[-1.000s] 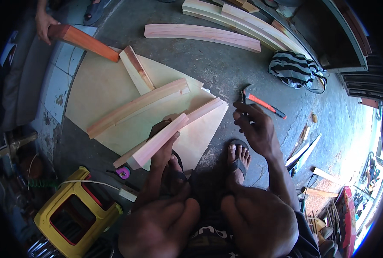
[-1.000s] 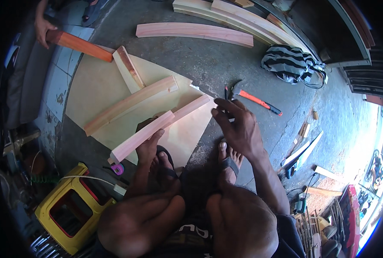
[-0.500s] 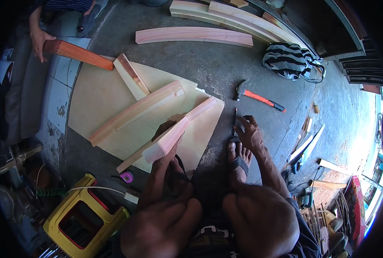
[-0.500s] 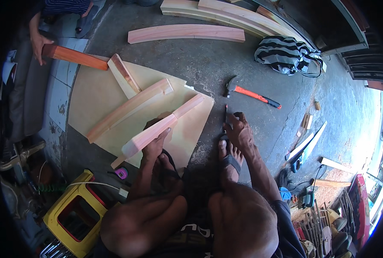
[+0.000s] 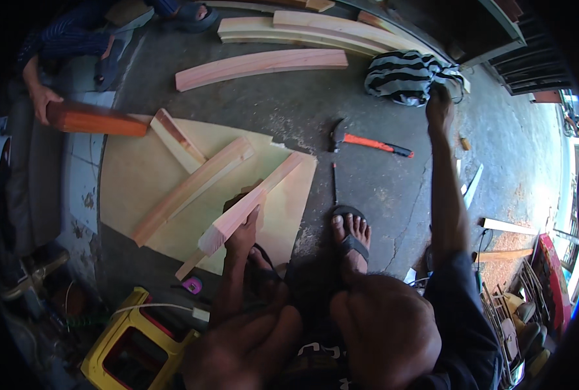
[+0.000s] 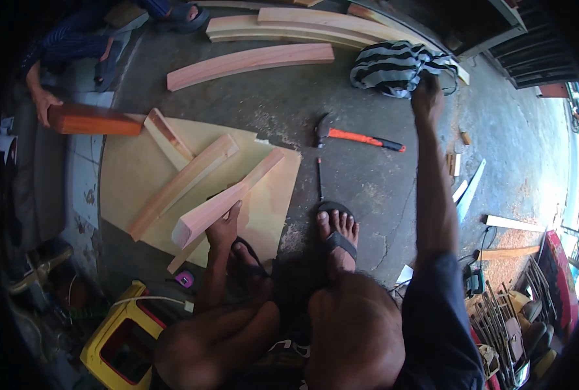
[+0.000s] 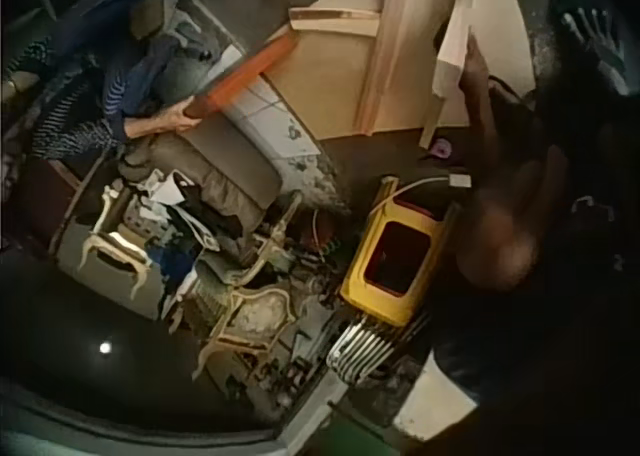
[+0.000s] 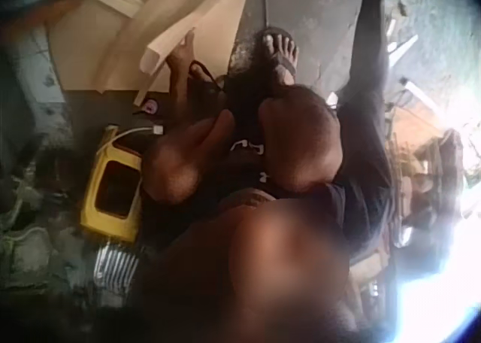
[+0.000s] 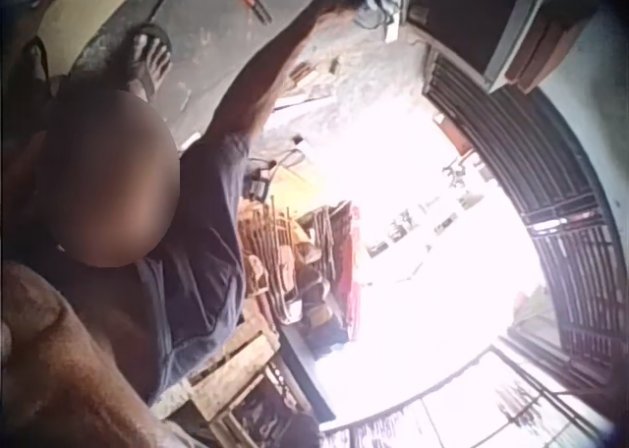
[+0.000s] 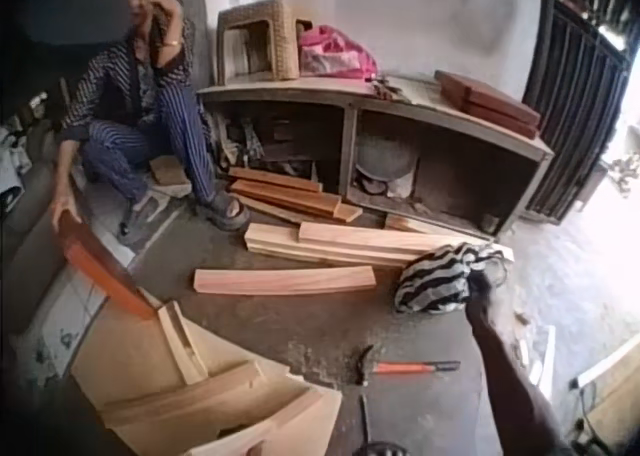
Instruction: The person marks lines on wooden pieces with a pencil and hammers nails into the wooden pieces with a hammer to assemble them.
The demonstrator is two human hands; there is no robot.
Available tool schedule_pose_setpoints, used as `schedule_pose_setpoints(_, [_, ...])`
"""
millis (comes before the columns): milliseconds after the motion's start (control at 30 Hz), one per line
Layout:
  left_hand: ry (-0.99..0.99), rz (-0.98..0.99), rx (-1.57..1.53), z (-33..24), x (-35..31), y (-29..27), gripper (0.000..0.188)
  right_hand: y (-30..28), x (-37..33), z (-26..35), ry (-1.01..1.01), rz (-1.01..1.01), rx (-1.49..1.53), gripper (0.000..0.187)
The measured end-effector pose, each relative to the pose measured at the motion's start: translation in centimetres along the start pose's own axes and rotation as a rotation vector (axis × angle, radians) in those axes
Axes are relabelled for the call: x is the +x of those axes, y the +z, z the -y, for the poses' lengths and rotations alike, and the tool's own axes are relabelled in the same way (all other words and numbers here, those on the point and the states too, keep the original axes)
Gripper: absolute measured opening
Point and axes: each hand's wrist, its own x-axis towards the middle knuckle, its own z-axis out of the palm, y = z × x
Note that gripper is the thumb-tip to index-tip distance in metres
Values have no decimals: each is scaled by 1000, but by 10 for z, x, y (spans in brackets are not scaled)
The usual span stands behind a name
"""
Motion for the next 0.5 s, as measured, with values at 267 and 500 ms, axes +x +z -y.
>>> schedule_pose_setpoints(267, [104,-75,25,-1,3,3,26,100,62,-96,-220,353,-115,33])
schedule_pose_setpoints(500, [90,-32,-133,-15,3,13,26,66,61,-76,-97,344,-115,33])
